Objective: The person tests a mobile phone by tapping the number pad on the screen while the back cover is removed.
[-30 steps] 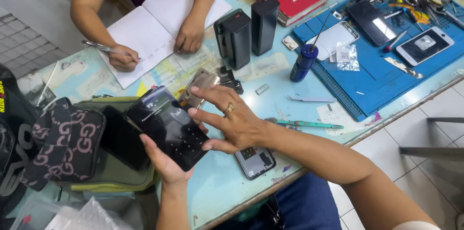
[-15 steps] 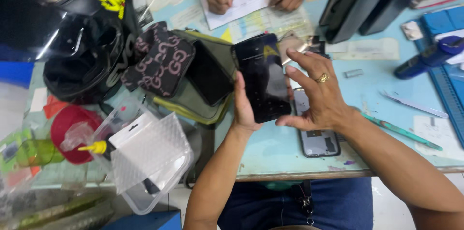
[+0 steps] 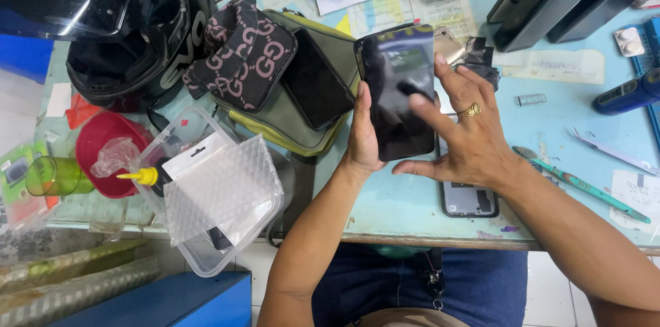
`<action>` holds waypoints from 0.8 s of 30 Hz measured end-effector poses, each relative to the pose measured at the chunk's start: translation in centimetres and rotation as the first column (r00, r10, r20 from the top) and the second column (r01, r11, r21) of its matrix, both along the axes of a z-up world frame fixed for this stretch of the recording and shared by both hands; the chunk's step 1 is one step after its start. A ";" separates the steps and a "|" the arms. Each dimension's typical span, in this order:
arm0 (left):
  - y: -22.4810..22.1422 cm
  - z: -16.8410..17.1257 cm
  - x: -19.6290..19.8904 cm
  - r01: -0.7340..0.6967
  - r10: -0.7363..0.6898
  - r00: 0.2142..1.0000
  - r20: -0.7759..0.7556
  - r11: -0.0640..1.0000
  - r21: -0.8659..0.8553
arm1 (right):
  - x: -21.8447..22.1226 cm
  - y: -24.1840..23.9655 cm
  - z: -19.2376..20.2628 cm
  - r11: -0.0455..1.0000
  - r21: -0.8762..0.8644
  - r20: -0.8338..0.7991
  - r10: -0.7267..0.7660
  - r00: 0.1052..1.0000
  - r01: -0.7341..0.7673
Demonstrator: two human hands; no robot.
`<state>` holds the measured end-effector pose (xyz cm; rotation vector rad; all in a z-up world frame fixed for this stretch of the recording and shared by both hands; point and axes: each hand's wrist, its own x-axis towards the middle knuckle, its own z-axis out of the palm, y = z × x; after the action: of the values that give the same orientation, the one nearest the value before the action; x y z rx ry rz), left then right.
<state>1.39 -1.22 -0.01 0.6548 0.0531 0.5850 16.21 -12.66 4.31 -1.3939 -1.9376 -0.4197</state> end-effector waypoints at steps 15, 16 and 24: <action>0.2 0.0 -0.2 -0.027 0.027 0.999 0.039 0.999 0.018 | 0.2 -0.3 0.0 1.000 0.029 -0.024 -0.009 1.000 0.009; 0.2 0.0 -0.3 -0.023 0.020 0.996 0.082 0.999 0.037 | 0.3 -0.4 -0.1 0.998 0.057 -0.023 0.000 1.000 0.001; 0.9 0.5 -0.5 -0.019 0.019 0.991 0.133 1.000 0.002 | -0.8 -1.1 0.0 0.975 0.192 0.219 0.070 0.973 -0.113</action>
<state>0.89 -0.29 0.45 0.6179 -0.0669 0.6459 15.44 -13.80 4.27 -1.1618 -2.0534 -0.7247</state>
